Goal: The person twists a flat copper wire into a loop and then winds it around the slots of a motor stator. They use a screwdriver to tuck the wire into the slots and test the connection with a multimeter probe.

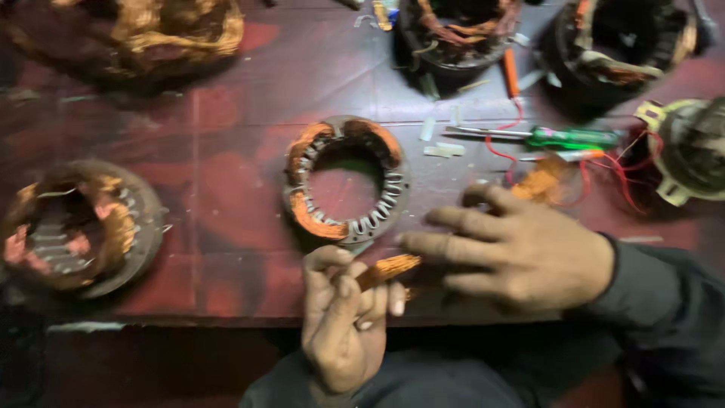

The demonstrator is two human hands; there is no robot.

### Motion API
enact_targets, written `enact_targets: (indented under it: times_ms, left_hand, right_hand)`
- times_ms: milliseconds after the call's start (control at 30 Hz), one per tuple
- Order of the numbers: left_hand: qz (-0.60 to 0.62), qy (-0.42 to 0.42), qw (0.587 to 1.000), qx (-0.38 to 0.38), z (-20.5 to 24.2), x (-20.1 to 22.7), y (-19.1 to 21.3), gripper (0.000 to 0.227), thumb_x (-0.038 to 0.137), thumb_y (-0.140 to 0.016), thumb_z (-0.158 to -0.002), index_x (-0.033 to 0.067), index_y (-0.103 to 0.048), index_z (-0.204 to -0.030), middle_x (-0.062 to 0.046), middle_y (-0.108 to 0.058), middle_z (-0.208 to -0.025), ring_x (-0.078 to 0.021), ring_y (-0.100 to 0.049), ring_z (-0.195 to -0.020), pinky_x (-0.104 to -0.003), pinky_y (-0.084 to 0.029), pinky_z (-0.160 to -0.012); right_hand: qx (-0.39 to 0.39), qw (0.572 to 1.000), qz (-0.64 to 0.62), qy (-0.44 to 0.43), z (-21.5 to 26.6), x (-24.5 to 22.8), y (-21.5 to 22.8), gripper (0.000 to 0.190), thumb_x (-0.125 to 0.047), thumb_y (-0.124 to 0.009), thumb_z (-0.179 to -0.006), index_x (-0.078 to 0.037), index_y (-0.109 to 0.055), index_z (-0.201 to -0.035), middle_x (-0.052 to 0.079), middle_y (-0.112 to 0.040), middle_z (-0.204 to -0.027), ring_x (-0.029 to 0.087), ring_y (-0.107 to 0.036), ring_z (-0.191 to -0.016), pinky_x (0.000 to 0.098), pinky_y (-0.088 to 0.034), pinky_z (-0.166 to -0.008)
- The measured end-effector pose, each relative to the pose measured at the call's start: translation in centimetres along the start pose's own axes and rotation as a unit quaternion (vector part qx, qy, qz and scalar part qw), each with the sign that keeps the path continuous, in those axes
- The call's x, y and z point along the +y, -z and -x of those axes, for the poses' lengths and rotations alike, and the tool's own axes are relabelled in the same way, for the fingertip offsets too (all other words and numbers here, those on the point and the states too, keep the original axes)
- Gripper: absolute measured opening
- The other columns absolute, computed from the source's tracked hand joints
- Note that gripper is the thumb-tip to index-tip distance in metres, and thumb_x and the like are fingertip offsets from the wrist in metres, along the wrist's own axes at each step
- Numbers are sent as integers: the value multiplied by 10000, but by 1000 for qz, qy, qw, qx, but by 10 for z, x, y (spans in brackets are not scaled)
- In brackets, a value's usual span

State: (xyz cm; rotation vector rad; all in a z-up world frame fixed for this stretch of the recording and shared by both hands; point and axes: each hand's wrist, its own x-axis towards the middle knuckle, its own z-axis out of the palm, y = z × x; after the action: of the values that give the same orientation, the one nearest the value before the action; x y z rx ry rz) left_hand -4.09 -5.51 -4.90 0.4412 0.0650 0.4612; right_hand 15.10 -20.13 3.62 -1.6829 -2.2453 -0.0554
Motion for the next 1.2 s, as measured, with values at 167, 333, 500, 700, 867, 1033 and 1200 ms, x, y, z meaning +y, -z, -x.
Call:
enact_targets:
  times_ms: [167,333,500,700,867,1033,1200]
  left_hand:
    - [-51,-17,998,32,13,-21,9,233,74,-483,-1044,54,-441,-1273,-83,-568,-893,-148,-401,-660,-335,-406,-675]
    - [-108,-90,990,14,22,-31,18,233,20,-503,-1050,20,-485,-1283,-37,-464,-775,-115,-380,-692,-295,-358,-670]
    - [-175,-121,975,57,23,-33,18,219,9,-490,-993,46,-469,-1208,-91,-478,-670,-112,-354,-576,-302,-368,-552]
    - [-70,-147,980,-118,14,-15,21,136,41,-515,-1106,148,-446,-1152,-36,-360,-678,-127,-298,-592,-358,-411,-595]
    - [-65,-121,988,-71,16,-5,20,131,47,-523,-1106,156,-455,-1134,7,-317,-664,-108,-266,-575,-355,-397,-597]
    - [-43,-107,991,-66,17,-1,21,122,62,-525,-1103,157,-456,-1134,20,-309,-648,-110,-256,-555,-353,-392,-596]
    - [-31,-101,993,-59,18,13,23,116,84,-530,-1117,168,-453,-1135,31,-280,-656,-107,-233,-561,-344,-387,-602]
  right_hand:
    - [108,994,9,22,-8,-14,-1,307,-342,-647,-963,-79,-653,-1121,202,-609,-1343,323,-668,-1153,480,-512,-931]
    - [131,984,121,3,-19,-21,-14,326,-240,-649,-984,-37,-692,-1236,84,-645,-1040,174,-605,-799,337,-474,-708]
    - [150,971,183,32,-20,-18,-16,265,-187,-624,-942,1,-690,-1116,-13,-505,-838,130,-517,-707,289,-356,-579]
    - [136,972,190,25,-11,0,-1,159,-164,-725,-926,-35,-684,-1007,11,-535,-808,171,-565,-703,315,-436,-587]
    - [115,973,199,-24,2,19,11,161,-147,-764,-889,-21,-708,-972,72,-607,-825,246,-650,-786,379,-539,-704]
    - [127,970,195,-76,9,30,21,133,-106,-736,-796,-23,-703,-893,92,-617,-784,302,-696,-855,424,-566,-769]
    - [149,956,206,-144,15,39,27,101,-28,-720,-756,-20,-696,-854,102,-682,-819,308,-717,-905,413,-573,-780]
